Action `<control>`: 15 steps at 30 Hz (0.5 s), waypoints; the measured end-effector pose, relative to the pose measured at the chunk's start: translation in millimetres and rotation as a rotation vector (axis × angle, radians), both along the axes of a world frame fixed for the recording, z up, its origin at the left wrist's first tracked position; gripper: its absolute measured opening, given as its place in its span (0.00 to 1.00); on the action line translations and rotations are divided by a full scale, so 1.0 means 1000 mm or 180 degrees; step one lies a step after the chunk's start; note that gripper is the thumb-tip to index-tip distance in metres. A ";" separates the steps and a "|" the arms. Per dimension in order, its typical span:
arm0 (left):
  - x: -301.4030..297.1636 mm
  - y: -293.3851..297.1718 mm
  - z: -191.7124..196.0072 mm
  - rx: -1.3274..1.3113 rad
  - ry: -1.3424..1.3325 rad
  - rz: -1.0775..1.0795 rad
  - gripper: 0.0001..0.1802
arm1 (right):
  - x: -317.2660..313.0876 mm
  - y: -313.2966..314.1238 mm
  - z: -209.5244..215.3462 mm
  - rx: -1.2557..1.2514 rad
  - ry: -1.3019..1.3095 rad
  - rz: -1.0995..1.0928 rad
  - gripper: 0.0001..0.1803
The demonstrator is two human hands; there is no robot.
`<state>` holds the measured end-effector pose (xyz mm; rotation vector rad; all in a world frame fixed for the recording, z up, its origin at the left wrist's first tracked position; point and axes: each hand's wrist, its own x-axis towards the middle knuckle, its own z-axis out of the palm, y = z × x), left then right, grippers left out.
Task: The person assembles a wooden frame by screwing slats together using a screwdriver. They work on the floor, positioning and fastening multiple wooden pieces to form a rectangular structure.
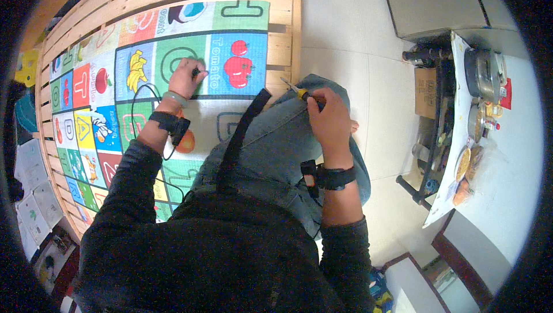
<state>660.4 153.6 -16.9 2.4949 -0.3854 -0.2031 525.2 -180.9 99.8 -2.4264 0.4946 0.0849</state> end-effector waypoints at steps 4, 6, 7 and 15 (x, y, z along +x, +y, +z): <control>0.001 -0.003 0.002 -0.0429 0.0271 0.0256 0.20 | 0.002 0.002 0.002 -0.0073 -0.0047 0.0165 0.13; -0.001 -0.004 0.009 -0.0288 0.0009 0.0274 0.23 | 0.002 0.000 0.007 -0.0259 -0.0049 0.0304 0.14; -0.003 -0.004 0.013 -0.0193 -0.0061 0.0307 0.24 | 0.002 -0.001 0.010 -0.0341 0.0107 0.0323 0.14; -0.027 -0.059 0.032 -0.1078 0.0160 -0.0426 0.17 | 0.038 -0.007 0.017 -0.0680 0.0179 0.0278 0.13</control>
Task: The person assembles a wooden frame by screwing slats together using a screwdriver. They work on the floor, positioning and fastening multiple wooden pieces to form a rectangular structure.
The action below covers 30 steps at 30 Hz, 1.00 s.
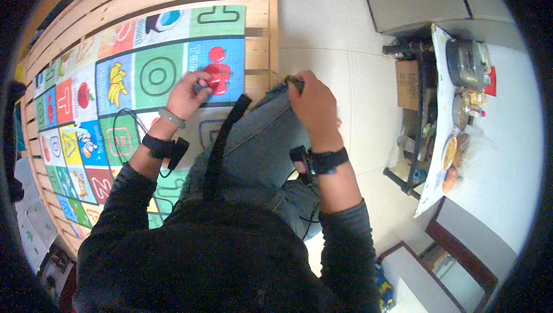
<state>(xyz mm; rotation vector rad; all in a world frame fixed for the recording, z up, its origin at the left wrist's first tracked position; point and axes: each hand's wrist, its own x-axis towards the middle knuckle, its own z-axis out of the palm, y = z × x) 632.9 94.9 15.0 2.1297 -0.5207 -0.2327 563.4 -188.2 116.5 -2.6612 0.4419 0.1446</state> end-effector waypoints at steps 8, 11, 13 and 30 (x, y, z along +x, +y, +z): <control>-0.026 -0.151 0.019 -0.2157 0.3593 -0.0149 0.15 | 0.056 0.001 -0.009 0.0002 0.0059 0.0110 0.13; -0.026 -0.173 0.022 -0.2832 0.4167 0.0572 0.12 | 0.064 -0.002 -0.012 -0.0034 0.0100 0.0153 0.13; -0.023 -0.178 0.020 -0.3272 0.4396 0.0747 0.10 | 0.066 -0.006 -0.013 -0.0035 0.0140 0.0096 0.14; -0.011 -0.170 0.007 -0.3328 0.4780 0.1252 0.14 | 0.087 -0.007 -0.010 0.0107 0.0396 -0.0440 0.12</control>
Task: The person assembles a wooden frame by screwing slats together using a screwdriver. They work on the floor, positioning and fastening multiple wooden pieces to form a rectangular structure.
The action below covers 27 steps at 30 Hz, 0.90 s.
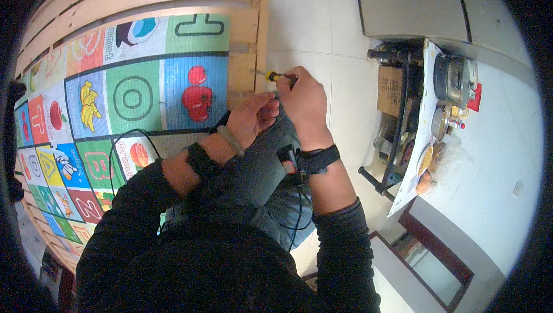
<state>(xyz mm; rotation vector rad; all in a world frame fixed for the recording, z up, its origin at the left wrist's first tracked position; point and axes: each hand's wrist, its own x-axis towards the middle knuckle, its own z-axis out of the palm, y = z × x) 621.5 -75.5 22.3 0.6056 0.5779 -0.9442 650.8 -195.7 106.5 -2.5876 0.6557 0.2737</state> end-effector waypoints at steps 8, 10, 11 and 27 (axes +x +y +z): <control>0.001 0.003 -0.002 -0.0108 0.0085 -0.0009 0.14 | 0.006 -0.009 -0.004 -0.0022 0.0113 -0.0118 0.13; 0.001 0.002 -0.003 -0.0091 0.0110 -0.0067 0.14 | 0.007 -0.010 -0.004 -0.0018 0.0085 -0.0160 0.13; 0.001 0.002 -0.003 -0.0098 0.0129 -0.0062 0.14 | 0.007 -0.010 -0.004 -0.0015 0.0096 -0.0171 0.13; 0.040 -0.014 -0.025 -0.0871 0.0639 0.0471 0.24 | 0.045 0.008 0.022 -0.1041 0.0393 0.3016 0.08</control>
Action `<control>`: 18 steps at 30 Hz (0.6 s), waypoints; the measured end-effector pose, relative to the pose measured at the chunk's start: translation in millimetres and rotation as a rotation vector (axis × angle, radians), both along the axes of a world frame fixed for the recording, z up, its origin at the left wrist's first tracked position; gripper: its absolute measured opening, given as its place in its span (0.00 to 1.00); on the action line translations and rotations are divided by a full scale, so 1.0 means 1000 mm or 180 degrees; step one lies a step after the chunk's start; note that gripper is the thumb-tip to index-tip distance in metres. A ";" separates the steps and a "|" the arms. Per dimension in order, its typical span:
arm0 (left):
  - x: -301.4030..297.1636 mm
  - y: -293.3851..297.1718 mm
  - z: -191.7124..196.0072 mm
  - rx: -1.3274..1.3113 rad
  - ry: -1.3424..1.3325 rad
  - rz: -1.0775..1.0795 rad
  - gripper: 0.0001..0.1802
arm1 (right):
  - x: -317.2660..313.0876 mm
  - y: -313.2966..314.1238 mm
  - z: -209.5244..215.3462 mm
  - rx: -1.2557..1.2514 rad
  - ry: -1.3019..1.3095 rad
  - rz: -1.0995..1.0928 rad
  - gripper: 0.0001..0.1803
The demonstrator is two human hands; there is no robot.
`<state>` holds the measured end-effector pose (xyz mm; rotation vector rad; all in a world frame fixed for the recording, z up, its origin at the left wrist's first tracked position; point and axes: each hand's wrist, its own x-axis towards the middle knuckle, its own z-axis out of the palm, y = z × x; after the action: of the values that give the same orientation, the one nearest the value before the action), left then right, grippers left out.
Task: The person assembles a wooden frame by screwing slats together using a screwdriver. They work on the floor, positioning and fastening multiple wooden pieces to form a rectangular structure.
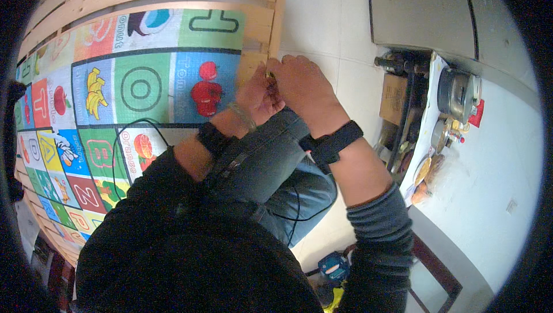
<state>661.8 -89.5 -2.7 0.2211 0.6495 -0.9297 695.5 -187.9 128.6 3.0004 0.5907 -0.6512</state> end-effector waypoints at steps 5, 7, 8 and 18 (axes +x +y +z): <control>0.023 -0.004 -0.026 -0.0842 0.0018 0.0144 0.16 | 0.027 0.008 0.018 -0.0124 0.0162 0.0996 0.08; 0.014 -0.011 -0.037 -0.0445 0.0051 0.0294 0.14 | 0.022 0.016 0.022 -0.0015 -0.0039 0.1067 0.09; 0.010 -0.011 -0.044 0.0859 -0.2077 -0.0395 0.15 | 0.015 0.018 0.025 -0.0024 -0.0051 0.0527 0.08; 0.003 -0.019 -0.025 -0.0610 -0.0144 0.0173 0.16 | -0.013 0.002 0.002 0.0271 0.0509 -0.1597 0.11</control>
<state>664.4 -108.6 -27.7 0.0533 0.5184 -0.9257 682.0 -185.6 131.1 3.2115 -0.1557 -0.9086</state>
